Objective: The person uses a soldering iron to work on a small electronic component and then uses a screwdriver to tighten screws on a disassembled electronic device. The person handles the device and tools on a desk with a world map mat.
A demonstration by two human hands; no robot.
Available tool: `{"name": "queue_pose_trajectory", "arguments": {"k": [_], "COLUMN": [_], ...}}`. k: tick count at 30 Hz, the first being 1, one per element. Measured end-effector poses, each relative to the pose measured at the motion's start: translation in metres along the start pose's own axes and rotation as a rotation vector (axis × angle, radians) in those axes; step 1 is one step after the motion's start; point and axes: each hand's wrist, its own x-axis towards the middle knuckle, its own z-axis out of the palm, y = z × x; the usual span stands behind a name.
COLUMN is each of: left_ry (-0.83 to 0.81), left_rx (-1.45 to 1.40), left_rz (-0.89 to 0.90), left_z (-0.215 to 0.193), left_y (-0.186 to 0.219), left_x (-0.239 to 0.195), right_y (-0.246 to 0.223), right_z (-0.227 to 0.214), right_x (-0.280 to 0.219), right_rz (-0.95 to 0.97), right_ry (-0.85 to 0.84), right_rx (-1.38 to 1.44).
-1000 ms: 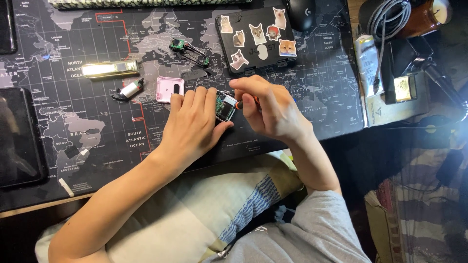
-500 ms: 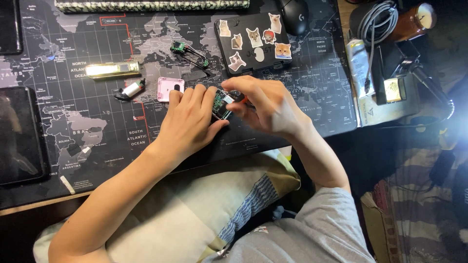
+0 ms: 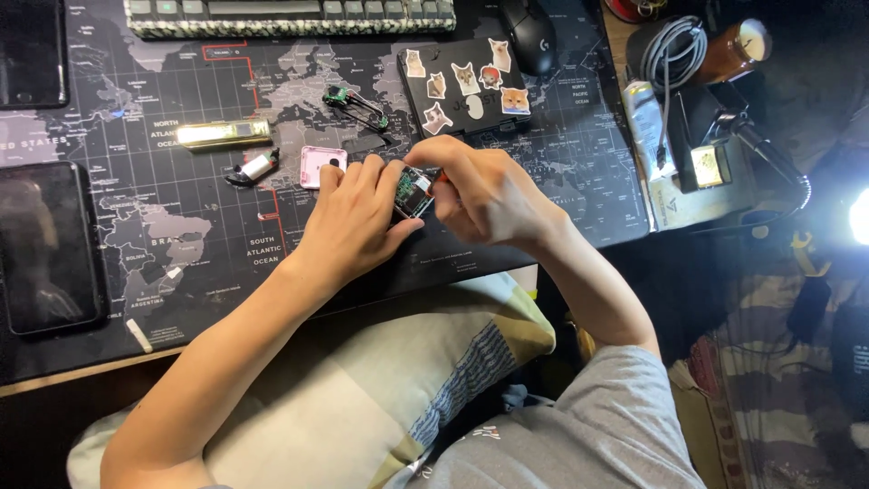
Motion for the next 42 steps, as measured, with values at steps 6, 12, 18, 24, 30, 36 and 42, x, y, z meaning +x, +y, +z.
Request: {"name": "queue_pose_trajectory", "arguments": {"k": [6, 12, 18, 24, 30, 36, 42], "left_ry": [-0.018, -0.046, -0.036, -0.043, -0.027, -0.008, 0.036], "left_rx": [-0.023, -0.092, -0.093, -0.074, -0.096, -0.103, -0.118], "left_rz": [-0.002, -0.002, 0.002, -0.006, -0.012, 0.001, 0.02], "left_z": [0.0, -0.002, -0.001, 0.003, -0.003, 0.001, -0.001], "left_y": [-0.003, -0.005, -0.005, -0.004, -0.003, -0.007, -0.006], "left_x": [-0.001, -0.001, -0.001, -0.002, -0.002, -0.001, -0.001], "right_y": [-0.012, -0.017, -0.013, -0.025, -0.024, -0.022, -0.03], "right_z": [-0.001, -0.012, -0.004, -0.012, -0.014, -0.01, -0.017], "right_x": [0.012, 0.014, 0.006, 0.012, 0.008, 0.003, 0.005], "right_rz": [0.023, 0.106, 0.088, 0.113, 0.147, 0.167, 0.148], "right_ry": [0.013, 0.014, 0.043, -0.004, 0.036, 0.073, 0.027], "right_rx": [-0.053, 0.093, -0.007, 0.075, 0.086, 0.077, 0.1]}}
